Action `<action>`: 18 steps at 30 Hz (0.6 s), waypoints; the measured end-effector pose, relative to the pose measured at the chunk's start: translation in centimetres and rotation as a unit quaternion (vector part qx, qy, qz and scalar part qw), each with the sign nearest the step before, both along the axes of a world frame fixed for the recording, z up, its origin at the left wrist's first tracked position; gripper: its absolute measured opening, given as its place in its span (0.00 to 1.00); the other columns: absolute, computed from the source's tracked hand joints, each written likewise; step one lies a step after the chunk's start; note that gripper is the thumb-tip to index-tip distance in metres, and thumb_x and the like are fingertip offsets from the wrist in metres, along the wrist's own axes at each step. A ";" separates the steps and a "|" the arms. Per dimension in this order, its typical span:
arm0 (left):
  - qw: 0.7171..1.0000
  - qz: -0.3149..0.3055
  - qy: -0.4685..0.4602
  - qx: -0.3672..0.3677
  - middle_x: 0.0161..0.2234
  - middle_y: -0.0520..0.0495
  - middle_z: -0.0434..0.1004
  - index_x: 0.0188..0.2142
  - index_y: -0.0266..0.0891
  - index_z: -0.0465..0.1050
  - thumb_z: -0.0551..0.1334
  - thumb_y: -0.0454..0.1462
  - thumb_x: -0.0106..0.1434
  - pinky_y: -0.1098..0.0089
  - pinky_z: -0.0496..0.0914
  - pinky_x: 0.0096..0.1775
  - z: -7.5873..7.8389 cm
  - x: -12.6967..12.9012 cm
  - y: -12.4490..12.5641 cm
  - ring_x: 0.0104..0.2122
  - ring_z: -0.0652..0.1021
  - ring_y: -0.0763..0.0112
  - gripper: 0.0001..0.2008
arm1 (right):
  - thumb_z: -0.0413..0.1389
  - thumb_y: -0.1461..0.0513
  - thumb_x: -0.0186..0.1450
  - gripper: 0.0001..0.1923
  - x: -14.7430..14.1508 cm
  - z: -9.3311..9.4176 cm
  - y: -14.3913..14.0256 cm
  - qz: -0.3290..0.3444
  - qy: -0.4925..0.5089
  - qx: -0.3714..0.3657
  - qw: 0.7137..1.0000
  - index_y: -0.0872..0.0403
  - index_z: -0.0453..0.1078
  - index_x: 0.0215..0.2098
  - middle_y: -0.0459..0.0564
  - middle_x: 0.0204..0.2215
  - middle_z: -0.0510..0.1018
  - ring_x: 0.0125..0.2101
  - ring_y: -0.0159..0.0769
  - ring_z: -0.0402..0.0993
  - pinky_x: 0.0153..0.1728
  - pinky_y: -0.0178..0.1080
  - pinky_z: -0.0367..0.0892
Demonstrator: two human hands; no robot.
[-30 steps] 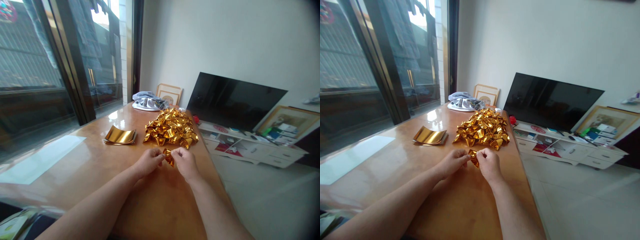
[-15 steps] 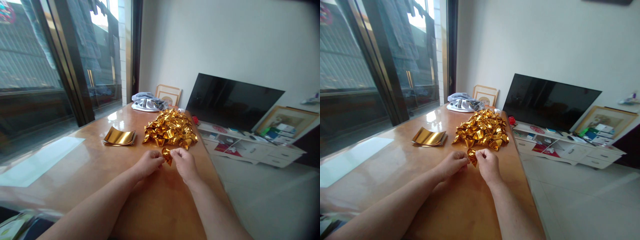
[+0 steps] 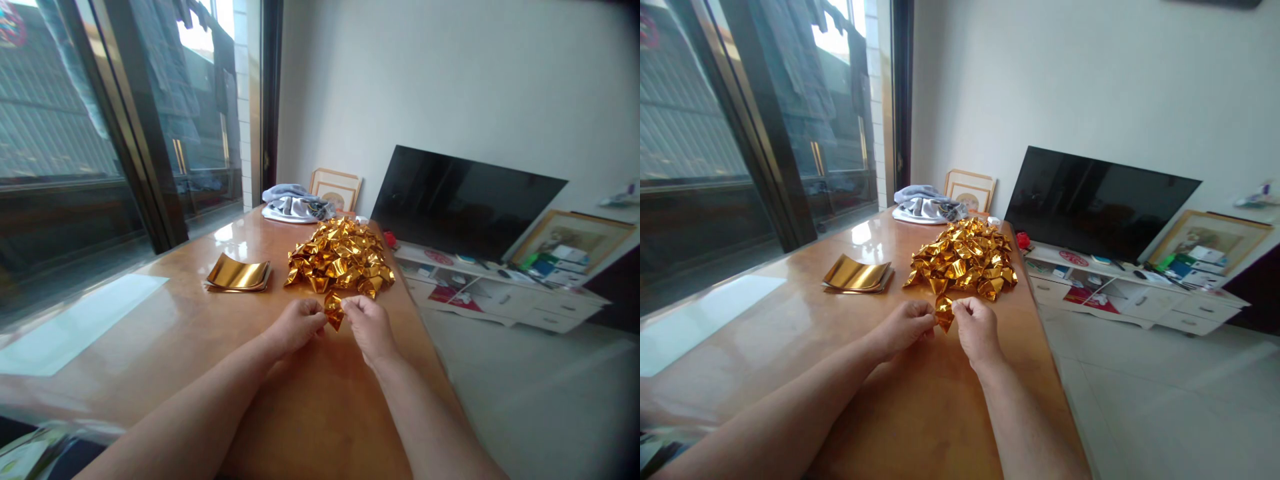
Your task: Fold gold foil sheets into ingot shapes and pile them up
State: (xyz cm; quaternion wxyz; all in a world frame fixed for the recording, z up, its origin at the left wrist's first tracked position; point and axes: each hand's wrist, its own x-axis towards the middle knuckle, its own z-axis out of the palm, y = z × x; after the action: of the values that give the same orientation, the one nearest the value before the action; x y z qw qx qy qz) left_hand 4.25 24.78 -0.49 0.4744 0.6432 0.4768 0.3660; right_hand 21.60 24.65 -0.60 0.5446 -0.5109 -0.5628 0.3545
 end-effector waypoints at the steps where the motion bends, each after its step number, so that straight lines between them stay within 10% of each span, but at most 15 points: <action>1: 1.000 0.004 0.000 0.001 0.23 0.50 0.74 0.27 0.36 0.71 0.59 0.38 0.58 0.74 0.60 0.25 -0.1 0.0 0.0 0.22 0.70 0.75 0.08 | 0.58 0.50 0.63 0.16 0.0 0.0 0.0 0.003 0.000 -0.003 1.000 0.55 0.72 0.29 0.44 0.23 0.73 0.24 0.32 0.63 0.27 0.34 0.61; 18: 0.997 0.053 0.046 0.028 0.24 0.49 0.75 0.27 0.36 0.72 0.60 0.39 0.57 0.73 0.60 0.26 -0.4 -0.3 0.5 0.23 0.72 0.72 0.08 | 0.56 0.57 0.61 0.12 0.6 0.4 0.0 0.049 -0.206 0.038 0.977 0.52 0.65 0.21 0.43 0.20 0.71 0.22 0.33 0.65 0.26 0.35 0.59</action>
State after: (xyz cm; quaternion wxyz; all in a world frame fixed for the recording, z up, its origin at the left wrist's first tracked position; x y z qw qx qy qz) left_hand 3.92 25.26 -0.87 0.4136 0.6464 0.5210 0.3737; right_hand 22.17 24.65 -0.24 0.4181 -0.5233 -0.7005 0.2463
